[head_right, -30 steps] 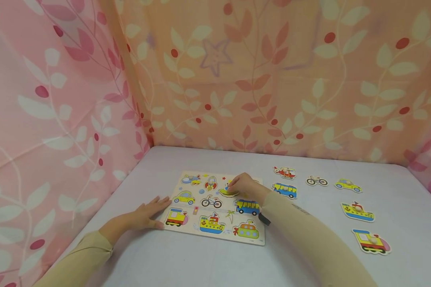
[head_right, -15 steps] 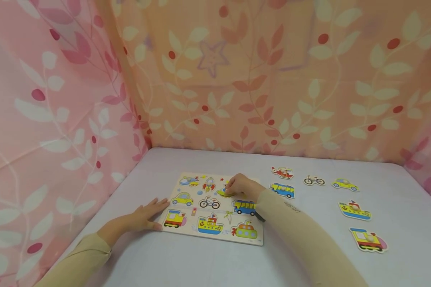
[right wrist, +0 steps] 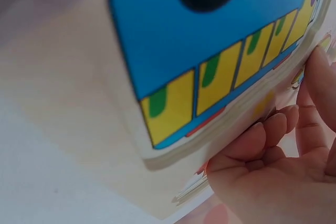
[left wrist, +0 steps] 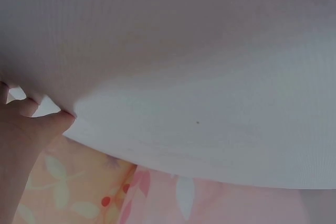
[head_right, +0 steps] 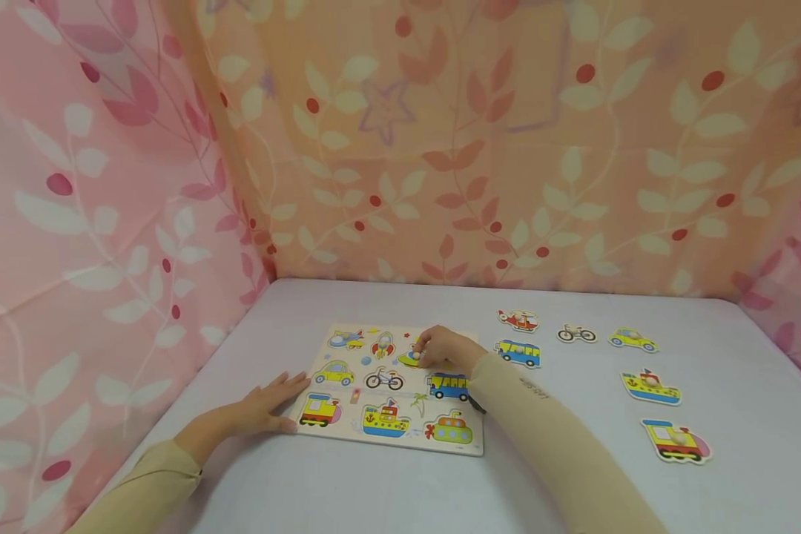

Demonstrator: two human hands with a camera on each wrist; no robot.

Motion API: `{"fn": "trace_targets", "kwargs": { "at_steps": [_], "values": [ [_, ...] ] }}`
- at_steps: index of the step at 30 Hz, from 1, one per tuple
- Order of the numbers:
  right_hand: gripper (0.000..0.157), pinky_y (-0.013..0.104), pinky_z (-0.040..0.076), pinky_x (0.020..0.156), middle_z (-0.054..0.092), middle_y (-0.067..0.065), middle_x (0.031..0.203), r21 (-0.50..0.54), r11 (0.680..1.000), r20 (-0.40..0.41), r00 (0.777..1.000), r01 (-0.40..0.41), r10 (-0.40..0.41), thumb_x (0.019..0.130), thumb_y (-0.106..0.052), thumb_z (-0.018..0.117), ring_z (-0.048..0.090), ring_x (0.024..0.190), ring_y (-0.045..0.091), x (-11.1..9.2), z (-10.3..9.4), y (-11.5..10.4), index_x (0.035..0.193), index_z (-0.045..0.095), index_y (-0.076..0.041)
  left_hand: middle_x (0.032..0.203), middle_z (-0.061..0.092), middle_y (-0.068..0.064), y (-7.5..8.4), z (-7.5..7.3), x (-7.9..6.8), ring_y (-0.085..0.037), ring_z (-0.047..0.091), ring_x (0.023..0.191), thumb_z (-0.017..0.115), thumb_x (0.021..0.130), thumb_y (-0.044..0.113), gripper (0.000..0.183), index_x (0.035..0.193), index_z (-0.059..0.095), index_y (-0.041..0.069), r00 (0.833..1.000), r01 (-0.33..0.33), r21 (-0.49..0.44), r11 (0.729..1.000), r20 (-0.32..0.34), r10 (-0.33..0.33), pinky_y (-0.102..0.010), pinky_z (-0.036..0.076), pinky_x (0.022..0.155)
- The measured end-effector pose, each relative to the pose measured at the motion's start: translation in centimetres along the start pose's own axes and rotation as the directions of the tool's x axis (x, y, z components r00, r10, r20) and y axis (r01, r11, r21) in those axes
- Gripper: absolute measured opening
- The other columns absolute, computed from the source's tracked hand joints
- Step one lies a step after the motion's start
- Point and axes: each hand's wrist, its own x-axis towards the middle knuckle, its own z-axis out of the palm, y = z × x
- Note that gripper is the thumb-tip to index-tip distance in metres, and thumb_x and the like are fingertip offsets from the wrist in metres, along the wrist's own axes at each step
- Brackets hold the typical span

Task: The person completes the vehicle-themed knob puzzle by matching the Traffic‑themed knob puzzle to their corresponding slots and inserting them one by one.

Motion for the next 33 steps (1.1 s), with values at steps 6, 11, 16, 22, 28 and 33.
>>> {"fn": "trace_targets", "kwargs": {
  "at_steps": [6, 11, 16, 22, 28, 33],
  "values": [
    [0.027, 0.026, 0.037, 0.06, 0.055, 0.009, 0.098, -0.009, 0.996, 0.036, 0.995, 0.089, -0.089, 0.085, -0.012, 0.075, 0.045, 0.068, 0.018, -0.2, -1.5, 0.8, 0.111, 0.068, -0.01, 0.16, 0.02, -0.011, 0.1, 0.2, 0.3, -0.04, 0.005, 0.146, 0.073, 0.083, 0.043, 0.088, 0.153, 0.031, 0.012, 1.0, -0.002, -0.005, 1.0, -0.005, 0.002, -0.069, 0.002, 0.109],
    [0.039, 0.03, 0.047, 0.067, 0.059, 0.011, 0.101, 0.111, 0.975, 0.017, 0.981, 0.191, -0.194, 0.09, -0.014, 0.07, 0.052, 0.074, 0.021, -1.8, -4.0, 1.7, 0.126, 0.061, -0.003, 0.16, 0.021, -0.011, 0.2, 0.8, 0.3, -0.04, 0.005, 0.146, 0.075, 0.082, 0.041, 0.088, 0.153, 0.031, 0.012, 1.0, 0.012, -0.013, 1.0, -0.011, -0.013, -0.068, 0.001, 0.109],
    [0.04, 0.047, 0.049, 0.09, 0.059, 0.018, 0.12, 0.087, 0.963, -0.071, 0.966, 0.254, -0.248, 0.095, -0.018, 0.063, 0.053, 0.105, 0.034, -4.4, -7.5, 3.0, 0.129, 0.057, 0.001, 0.16, 0.022, -0.011, 0.4, 0.9, 0.1, -0.04, 0.006, 0.146, 0.075, 0.082, 0.04, 0.087, 0.152, 0.032, 0.011, 1.0, 0.005, -0.02, 1.0, -0.017, -0.005, -0.069, 0.002, 0.109],
    [0.043, 0.053, 0.047, 0.093, 0.06, 0.02, 0.12, 0.026, 0.965, -0.129, 0.958, 0.26, -0.255, 0.095, -0.025, 0.064, 0.052, 0.11, 0.04, -7.1, -11.3, 5.2, 0.128, 0.057, 0.001, 0.16, 0.021, -0.01, 0.4, 0.6, 0.1, -0.04, 0.005, 0.146, 0.075, 0.082, 0.04, 0.087, 0.153, 0.032, 0.012, 1.0, 0.003, -0.015, 1.0, -0.018, -0.003, -0.069, 0.002, 0.109],
    [0.045, 0.057, 0.046, 0.091, 0.063, 0.021, 0.115, 0.009, 0.967, -0.157, 0.956, 0.253, -0.249, 0.096, -0.025, 0.062, 0.052, 0.108, 0.039, -8.8, -13.5, 7.4, 0.128, 0.054, 0.005, 0.16, 0.02, -0.01, 0.1, 0.3, 0.1, -0.039, 0.004, 0.147, 0.074, 0.083, 0.041, 0.087, 0.153, 0.031, 0.013, 1.0, 0.013, -0.011, 1.0, -0.013, -0.014, -0.068, 0.001, 0.11],
    [0.049, 0.049, 0.05, 0.086, 0.052, 0.028, 0.123, 0.005, 0.976, -0.225, 0.951, 0.218, -0.211, 0.096, -0.023, 0.061, 0.047, 0.11, 0.042, -8.9, -14.4, 8.8, 0.131, 0.049, 0.008, 0.16, 0.02, -0.01, 0.0, 0.1, 0.1, -0.039, 0.004, 0.146, 0.073, 0.083, 0.042, 0.087, 0.153, 0.03, 0.013, 1.0, 0.011, 0.005, 1.0, -0.01, -0.011, -0.068, 0.001, 0.11]
  ]
}}
